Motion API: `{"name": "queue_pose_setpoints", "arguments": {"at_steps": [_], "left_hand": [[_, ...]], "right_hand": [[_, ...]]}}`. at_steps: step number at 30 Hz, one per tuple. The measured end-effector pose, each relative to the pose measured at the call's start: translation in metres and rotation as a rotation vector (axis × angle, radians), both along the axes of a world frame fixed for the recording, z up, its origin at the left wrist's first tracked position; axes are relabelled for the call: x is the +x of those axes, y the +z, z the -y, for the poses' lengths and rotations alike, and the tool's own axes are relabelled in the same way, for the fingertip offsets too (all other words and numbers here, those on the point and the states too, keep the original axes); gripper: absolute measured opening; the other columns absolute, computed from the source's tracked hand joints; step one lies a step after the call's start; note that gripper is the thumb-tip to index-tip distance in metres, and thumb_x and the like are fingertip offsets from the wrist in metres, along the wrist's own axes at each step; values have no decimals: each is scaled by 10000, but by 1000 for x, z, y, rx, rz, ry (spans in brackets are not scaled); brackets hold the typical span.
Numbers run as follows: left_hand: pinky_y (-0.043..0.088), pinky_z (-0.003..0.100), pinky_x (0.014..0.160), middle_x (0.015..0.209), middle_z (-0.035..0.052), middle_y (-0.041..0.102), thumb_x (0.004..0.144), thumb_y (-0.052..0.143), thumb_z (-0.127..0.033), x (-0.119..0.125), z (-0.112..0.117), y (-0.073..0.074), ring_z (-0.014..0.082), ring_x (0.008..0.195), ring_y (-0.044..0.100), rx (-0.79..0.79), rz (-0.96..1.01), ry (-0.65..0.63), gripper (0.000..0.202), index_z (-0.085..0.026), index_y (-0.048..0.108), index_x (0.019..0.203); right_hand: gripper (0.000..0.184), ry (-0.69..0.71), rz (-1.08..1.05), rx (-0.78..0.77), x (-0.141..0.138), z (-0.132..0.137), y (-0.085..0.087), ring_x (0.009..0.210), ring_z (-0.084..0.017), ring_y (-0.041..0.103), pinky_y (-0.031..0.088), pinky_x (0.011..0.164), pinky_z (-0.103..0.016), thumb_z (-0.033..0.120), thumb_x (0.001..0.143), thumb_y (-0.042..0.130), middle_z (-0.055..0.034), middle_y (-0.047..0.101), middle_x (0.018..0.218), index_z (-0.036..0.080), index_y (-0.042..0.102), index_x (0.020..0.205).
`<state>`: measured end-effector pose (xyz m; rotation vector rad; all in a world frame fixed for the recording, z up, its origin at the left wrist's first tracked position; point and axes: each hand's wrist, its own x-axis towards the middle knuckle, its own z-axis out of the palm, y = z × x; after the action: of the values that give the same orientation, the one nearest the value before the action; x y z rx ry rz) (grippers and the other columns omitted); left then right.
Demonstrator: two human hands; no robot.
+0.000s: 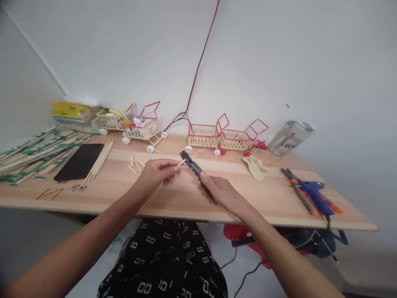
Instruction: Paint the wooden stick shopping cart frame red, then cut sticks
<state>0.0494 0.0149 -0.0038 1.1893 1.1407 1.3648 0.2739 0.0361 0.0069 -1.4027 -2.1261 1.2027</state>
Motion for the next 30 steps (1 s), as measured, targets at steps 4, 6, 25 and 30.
{"name": "queue_pose_setpoints", "arguments": {"at_steps": [4,6,25,30], "left_hand": [[346,181,401,618,4,641,738,681,-187,1,2,5,56,436,456,8,-127,49,220,-116,751,934],[355,181,425,574,-8,624,747,671,-184,1,3,6,61,441,457,25,-195,63,211,-121,758,928],[479,245,666,775,28,750,786,635,-113,5,3,1,134,650,634,255,-531,210,179,-168,780,875],[484,245,679,806,25,757,794,638,-103,5,4,-2,141,694,650,290,-513,189,192,-183,781,895]], "right_hand": [[713,-11,37,36,-4,7,10,595,-149,567,447,593,-278,766,867,261,-42,632,697,167,647,836],[696,-26,64,56,-5,8,13,609,-150,567,439,588,-273,758,870,275,-42,635,708,174,652,832],[670,-24,214,244,-11,12,7,644,-178,535,349,603,-284,755,876,257,-43,615,668,187,560,691],[708,-14,45,54,-5,6,-6,584,-158,541,400,579,-280,769,871,229,-42,617,658,178,601,748]]}}
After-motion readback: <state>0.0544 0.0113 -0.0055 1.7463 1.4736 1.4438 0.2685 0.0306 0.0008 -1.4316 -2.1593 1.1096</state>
